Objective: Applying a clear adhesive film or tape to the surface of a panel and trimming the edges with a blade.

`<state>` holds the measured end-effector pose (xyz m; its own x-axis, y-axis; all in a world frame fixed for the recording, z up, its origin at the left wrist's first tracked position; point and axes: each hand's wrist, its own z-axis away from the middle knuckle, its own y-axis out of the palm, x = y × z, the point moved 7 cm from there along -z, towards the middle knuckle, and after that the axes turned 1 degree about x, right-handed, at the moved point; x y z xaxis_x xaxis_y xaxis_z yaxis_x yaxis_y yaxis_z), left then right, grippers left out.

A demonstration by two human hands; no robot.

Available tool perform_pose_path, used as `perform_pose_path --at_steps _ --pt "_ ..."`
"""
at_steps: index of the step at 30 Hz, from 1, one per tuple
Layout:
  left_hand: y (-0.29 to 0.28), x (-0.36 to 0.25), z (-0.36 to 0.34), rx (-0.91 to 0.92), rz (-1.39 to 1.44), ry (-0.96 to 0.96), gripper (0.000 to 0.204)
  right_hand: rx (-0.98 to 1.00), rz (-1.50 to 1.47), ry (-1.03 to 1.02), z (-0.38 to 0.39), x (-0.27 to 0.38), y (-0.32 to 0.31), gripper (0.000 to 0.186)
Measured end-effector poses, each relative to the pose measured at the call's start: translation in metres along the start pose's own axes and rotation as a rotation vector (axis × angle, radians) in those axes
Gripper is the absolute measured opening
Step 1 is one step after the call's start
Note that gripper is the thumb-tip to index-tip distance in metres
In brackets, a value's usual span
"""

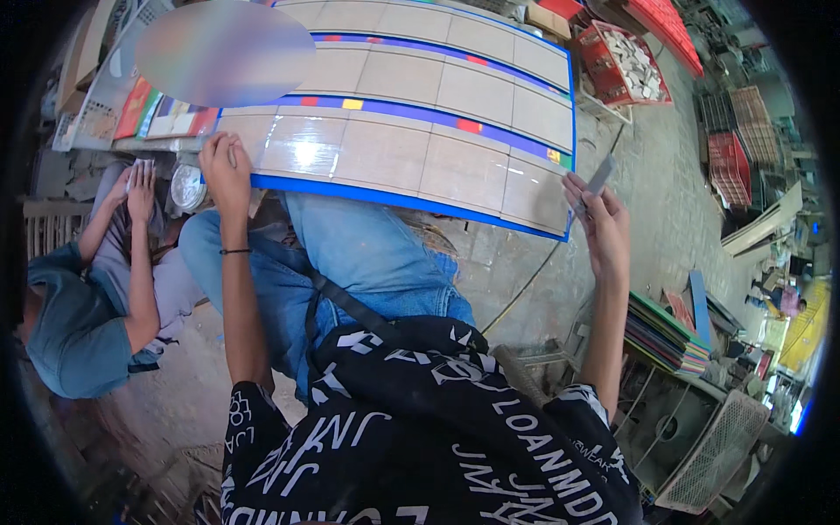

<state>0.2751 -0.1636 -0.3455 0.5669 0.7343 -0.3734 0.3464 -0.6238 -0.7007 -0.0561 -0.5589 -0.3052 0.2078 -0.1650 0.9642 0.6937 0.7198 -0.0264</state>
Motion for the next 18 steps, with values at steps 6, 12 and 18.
perform_pose_path --at_steps 6,12,18 --pt "0.006 -0.005 0.002 0.028 0.025 0.009 0.017 0.349 -0.253 0.079 -0.004 -0.010 0.156 0.027" --pt "0.011 0.000 0.005 0.090 0.007 0.021 0.018 0.534 -0.412 0.221 -0.029 -0.043 0.256 0.026" --pt "0.011 -0.003 0.004 0.086 -0.010 0.020 0.020 0.301 -0.479 0.195 -0.023 -0.040 0.149 0.023"
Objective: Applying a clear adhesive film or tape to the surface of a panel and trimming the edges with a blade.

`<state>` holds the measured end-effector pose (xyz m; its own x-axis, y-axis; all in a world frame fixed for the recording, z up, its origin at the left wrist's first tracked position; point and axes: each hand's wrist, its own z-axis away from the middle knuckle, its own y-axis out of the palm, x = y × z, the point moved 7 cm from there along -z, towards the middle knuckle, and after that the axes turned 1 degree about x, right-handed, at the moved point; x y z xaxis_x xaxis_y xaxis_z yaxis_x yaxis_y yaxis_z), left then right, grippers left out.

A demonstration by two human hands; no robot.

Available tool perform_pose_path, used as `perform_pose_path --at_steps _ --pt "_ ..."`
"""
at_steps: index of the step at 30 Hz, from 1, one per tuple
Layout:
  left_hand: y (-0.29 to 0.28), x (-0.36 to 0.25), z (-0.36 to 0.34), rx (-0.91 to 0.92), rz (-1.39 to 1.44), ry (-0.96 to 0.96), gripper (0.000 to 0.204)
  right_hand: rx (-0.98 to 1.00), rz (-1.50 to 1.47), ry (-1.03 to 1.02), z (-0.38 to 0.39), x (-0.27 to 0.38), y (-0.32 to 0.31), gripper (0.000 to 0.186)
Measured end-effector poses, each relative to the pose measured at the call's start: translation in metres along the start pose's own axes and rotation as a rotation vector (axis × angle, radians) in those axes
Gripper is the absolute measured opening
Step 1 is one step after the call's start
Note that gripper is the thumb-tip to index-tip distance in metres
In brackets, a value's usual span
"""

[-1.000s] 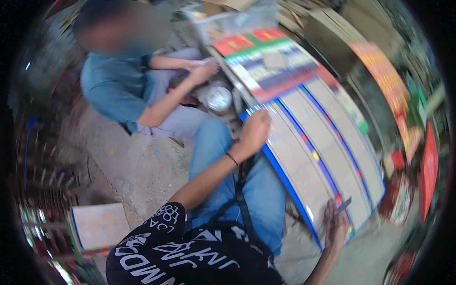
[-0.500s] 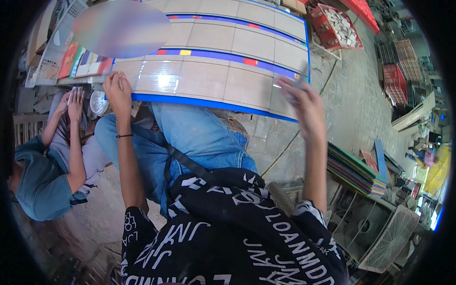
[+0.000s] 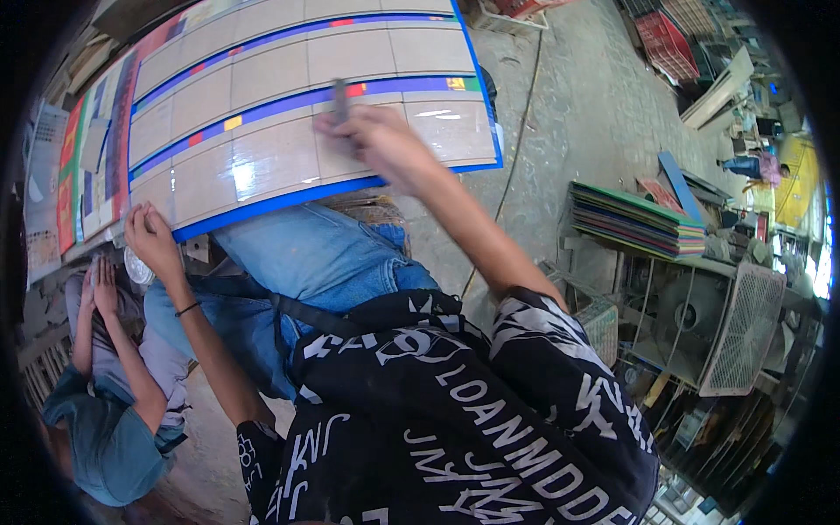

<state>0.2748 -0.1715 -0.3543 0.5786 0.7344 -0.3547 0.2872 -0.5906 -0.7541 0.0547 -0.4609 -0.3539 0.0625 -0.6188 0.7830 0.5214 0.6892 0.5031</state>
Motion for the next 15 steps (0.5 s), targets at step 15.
perform_pose_path --at_steps 15 --pt "0.006 0.011 0.001 0.008 -0.035 0.014 0.023 -0.029 0.090 -0.151 0.046 0.030 -0.039 0.018"
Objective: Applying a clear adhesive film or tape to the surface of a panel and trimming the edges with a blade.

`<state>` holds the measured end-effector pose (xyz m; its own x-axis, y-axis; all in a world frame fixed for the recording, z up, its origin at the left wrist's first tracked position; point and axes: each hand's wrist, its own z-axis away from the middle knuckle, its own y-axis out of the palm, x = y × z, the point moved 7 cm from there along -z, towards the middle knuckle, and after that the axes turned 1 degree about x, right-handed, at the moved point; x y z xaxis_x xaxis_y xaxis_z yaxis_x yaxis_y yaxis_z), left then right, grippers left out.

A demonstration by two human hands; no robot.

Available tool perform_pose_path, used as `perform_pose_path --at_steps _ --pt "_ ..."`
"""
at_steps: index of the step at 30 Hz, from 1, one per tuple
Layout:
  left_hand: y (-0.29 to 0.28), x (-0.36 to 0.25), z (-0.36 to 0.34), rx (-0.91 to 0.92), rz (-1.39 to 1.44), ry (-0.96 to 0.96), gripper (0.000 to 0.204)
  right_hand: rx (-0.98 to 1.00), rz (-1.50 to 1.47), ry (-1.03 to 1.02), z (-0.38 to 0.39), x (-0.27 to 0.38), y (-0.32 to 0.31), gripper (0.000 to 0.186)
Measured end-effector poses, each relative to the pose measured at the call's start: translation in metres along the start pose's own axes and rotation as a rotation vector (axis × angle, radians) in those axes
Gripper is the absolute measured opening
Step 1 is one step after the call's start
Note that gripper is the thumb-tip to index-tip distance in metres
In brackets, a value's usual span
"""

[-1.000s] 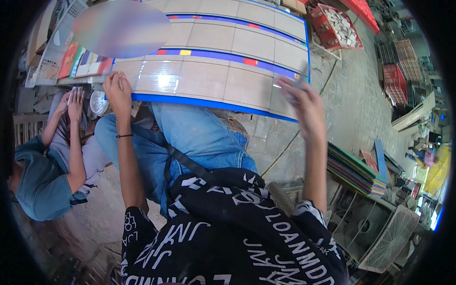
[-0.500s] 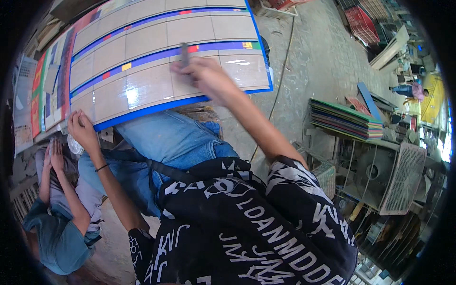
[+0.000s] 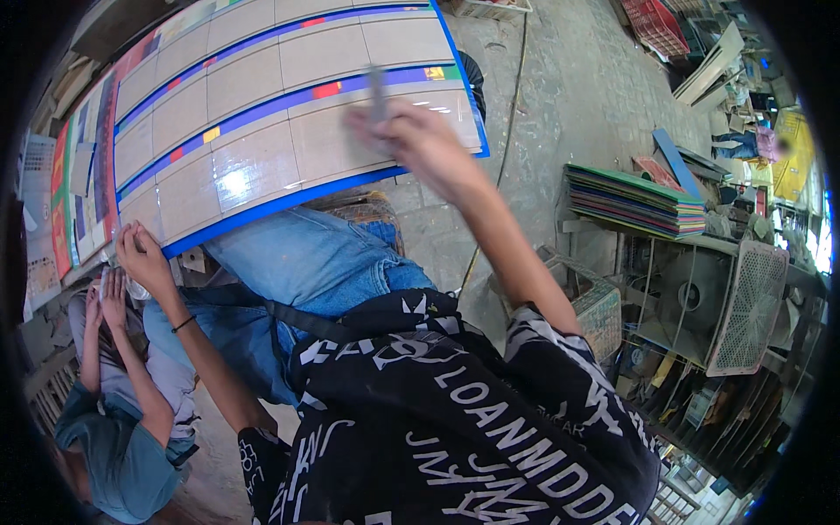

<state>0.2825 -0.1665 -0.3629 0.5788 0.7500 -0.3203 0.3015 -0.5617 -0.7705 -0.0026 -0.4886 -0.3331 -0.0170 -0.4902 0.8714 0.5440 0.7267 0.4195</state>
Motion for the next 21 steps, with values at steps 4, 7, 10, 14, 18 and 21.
perform_pose_path --at_steps 4,7,10,14,18,21 --pt "-0.002 0.002 0.001 0.022 0.026 -0.012 0.024 0.029 -0.121 0.044 -0.010 -0.021 0.005 0.018" --pt "-0.007 0.004 0.001 0.022 0.012 -0.020 0.024 -0.113 -0.075 -0.024 0.006 0.010 -0.048 0.011" --pt "-0.002 0.000 -0.001 0.014 -0.013 0.008 0.024 -0.179 -0.083 -0.157 0.024 0.034 -0.107 0.011" --pt "-0.001 0.002 0.000 0.040 0.012 -0.030 0.024 -0.180 -0.074 -0.265 0.025 0.050 -0.081 0.009" --pt "-0.006 0.011 0.000 0.043 -0.034 0.002 0.024 -0.176 -0.086 -0.049 0.009 -0.001 -0.068 0.008" --pt "-0.001 -0.005 -0.002 0.048 -0.019 -0.025 0.023 -0.229 -0.025 -0.207 0.017 0.027 -0.101 0.014"
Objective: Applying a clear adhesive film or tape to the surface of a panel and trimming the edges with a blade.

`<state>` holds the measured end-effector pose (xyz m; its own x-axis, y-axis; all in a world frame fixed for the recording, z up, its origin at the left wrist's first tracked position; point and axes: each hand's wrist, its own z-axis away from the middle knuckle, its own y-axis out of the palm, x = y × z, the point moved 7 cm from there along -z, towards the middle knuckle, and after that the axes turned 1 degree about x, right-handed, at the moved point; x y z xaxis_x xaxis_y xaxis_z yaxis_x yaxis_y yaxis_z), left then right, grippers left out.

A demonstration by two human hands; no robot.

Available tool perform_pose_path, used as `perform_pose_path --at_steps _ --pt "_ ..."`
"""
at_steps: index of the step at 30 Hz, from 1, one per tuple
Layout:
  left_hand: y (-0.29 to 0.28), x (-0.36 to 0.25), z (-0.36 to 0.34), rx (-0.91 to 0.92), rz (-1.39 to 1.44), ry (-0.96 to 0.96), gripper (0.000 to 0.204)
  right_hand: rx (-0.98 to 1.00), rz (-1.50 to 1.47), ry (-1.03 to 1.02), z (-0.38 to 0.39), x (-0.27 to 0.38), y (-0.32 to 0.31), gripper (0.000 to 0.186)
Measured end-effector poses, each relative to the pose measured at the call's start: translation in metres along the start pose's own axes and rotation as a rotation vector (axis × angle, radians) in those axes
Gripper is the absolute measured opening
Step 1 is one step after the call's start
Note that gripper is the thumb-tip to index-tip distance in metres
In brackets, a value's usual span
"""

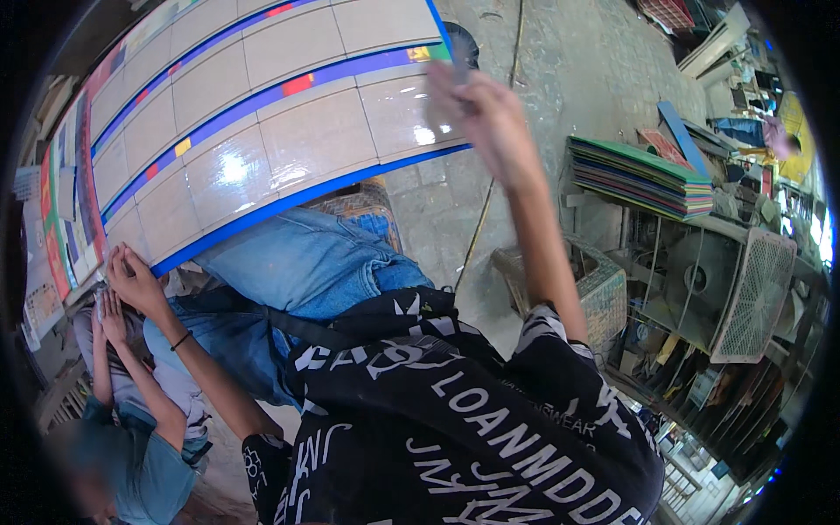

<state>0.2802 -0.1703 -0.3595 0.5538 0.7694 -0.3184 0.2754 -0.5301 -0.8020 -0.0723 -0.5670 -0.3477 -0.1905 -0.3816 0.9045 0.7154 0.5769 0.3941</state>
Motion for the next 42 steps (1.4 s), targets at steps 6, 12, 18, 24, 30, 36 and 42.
perform_pose_path --at_steps 6,12,18,24,30,36,42 --pt "-0.004 0.003 0.001 -0.023 0.001 0.021 0.022 0.060 0.038 0.084 0.012 0.002 0.036 0.020" --pt "-0.005 -0.007 0.000 -0.001 -0.008 0.034 0.020 -0.051 0.058 0.061 0.017 0.003 0.012 0.027" --pt "-0.007 -0.005 -0.004 0.010 -0.019 0.010 0.020 -0.045 0.264 0.001 0.030 0.022 0.026 0.038" --pt "-0.006 -0.007 -0.002 0.028 -0.055 0.041 0.020 -0.203 0.418 0.155 0.027 0.001 -0.013 0.016" --pt "-0.005 -0.037 -0.009 0.174 -0.205 0.124 0.020 -0.261 0.712 -0.202 0.008 0.039 -0.003 0.016" --pt "0.022 -0.236 0.021 0.537 0.369 0.507 0.032 -0.188 0.697 -0.292 0.000 0.014 0.008 0.010" --pt "0.057 -0.322 0.049 0.720 0.631 0.693 0.041 -0.148 0.681 -0.317 -0.003 -0.002 0.022 0.007"
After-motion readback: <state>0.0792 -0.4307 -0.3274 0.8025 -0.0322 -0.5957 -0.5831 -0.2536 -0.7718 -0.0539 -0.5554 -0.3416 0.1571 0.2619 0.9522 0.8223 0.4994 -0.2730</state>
